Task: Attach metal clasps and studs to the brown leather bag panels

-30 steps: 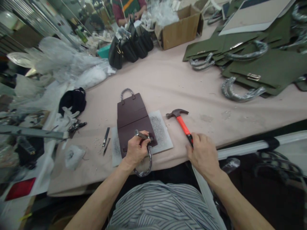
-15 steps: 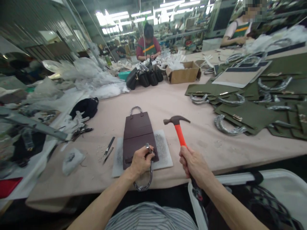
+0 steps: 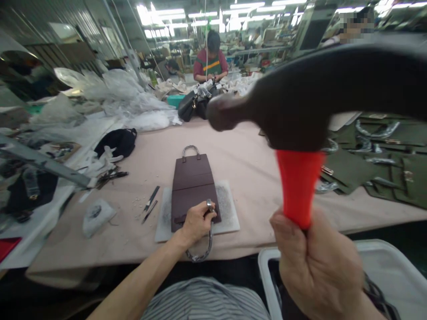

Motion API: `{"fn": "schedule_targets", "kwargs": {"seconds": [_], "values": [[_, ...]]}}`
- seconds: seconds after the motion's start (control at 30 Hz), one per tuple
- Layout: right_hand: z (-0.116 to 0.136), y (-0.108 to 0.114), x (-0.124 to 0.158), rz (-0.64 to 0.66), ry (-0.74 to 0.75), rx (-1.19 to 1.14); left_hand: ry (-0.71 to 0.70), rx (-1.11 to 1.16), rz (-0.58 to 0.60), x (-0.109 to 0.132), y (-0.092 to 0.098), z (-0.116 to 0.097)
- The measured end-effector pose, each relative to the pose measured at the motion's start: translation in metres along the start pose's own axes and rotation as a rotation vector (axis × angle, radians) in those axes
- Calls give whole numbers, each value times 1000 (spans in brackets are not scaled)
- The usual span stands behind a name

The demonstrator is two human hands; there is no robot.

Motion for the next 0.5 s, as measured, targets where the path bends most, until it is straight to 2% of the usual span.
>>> {"fn": "schedule_targets", "kwargs": {"seconds": [0.03, 0.1, 0.17, 0.33, 0.5], "values": [[-2, -3, 3, 11, 25, 14, -2, -12, 13, 0, 0, 1], [-14, -14, 12, 206, 65, 15, -1, -28, 29, -1, -1, 2], [-35, -21, 20, 368, -17, 24, -4, -27, 34, -1, -1, 2], [-89, -31, 27, 446, -338, -64, -21, -33, 47, -1, 0, 1], [-141, -82, 36, 501, -571, -148, -6, 12, 43, 2, 2, -2]]}}
Point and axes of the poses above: each hand's wrist, its own x-axis away from the middle knuckle, its own y-axis out of the back of the hand, z = x × y, the point moved 2 cm from there along -x, towards the middle knuckle, and after that the axes turned 14 degrees about -x, right-handed, at the moved point
